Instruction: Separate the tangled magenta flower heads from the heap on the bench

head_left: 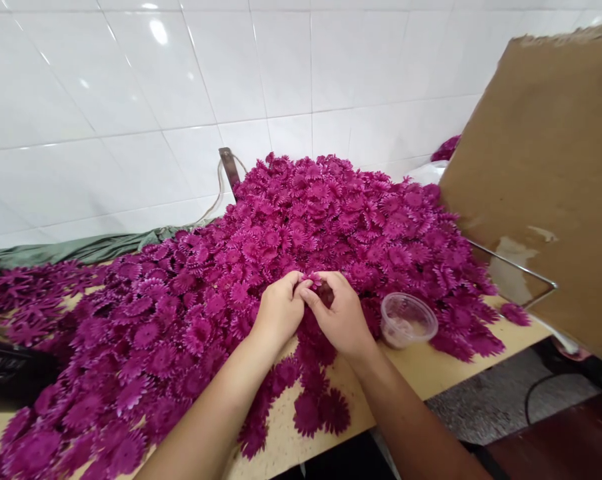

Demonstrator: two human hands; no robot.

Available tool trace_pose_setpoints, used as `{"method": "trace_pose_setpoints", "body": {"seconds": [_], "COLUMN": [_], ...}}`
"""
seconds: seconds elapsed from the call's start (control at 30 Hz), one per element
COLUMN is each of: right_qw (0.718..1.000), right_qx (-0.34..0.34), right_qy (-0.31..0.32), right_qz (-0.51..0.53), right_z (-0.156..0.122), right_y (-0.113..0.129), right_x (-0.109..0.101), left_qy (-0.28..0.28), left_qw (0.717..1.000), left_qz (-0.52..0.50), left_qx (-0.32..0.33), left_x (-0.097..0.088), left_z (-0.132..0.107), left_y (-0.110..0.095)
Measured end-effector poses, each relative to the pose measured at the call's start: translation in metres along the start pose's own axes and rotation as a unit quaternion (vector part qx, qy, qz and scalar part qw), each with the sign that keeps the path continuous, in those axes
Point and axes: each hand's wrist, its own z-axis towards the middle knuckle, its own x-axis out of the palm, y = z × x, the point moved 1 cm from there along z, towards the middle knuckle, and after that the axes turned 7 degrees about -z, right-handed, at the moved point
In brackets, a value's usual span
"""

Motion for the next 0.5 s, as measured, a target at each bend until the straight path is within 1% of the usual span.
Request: {"method": "trace_pose_setpoints", "body": {"seconds": [0.03, 0.1, 0.13, 0.17, 0.27, 0.3, 0.37, 0.43, 0.5], "right_qw": [1.000, 1.000, 1.000, 1.000, 0.998, 0.998, 0.995, 0.990, 0.986], "right_qx": [-0.006, -0.002, 0.005, 0.015, 0.051, 0.063, 0.092, 0.123, 0.144], "right_qy": [0.006, 0.002, -0.004, -0.011, -0.014, -0.016, -0.037, -0.070, -0.085], "right_qz": [-0.005, -0.014, -0.019, -0.023, -0.017, -0.008, 0.011, 0.022, 0.024], "right_z": [0.003, 0.008, 0.009, 0.011, 0.016, 0.019, 0.032, 0.048, 0.064], "right_y": [0.000, -0.001, 0.000, 0.001, 0.006, 0.007, 0.004, -0.004, -0.014], "right_x": [0.001, 0.002, 0.003, 0.004, 0.007, 0.008, 0.009, 0.008, 0.008], "left_qy": [0.018, 0.059, 0.068, 0.063, 0.004, -0.008, -0.004, 0.009, 0.011], "left_qw": [0.998, 0.986, 0.980, 0.976, 0.968, 0.964, 0.958, 0.953, 0.947], "left_qz": [-0.052, -0.143, -0.174, -0.194, -0.230, -0.239, -0.256, -0.266, -0.282], "left_qx": [-0.019, -0.055, -0.069, -0.080, -0.104, -0.113, -0.131, -0.146, -0.153], "left_x": [0.000, -0.001, -0.001, -0.002, -0.004, -0.006, -0.009, -0.015, -0.023], "left_z": [0.000, 0.000, 0.000, -0.001, -0.008, -0.012, -0.020, -0.030, -0.037], "left_y": [0.000, 0.001, 0.001, 0.001, 0.000, -0.001, -0.001, 0.001, 0.005]}}
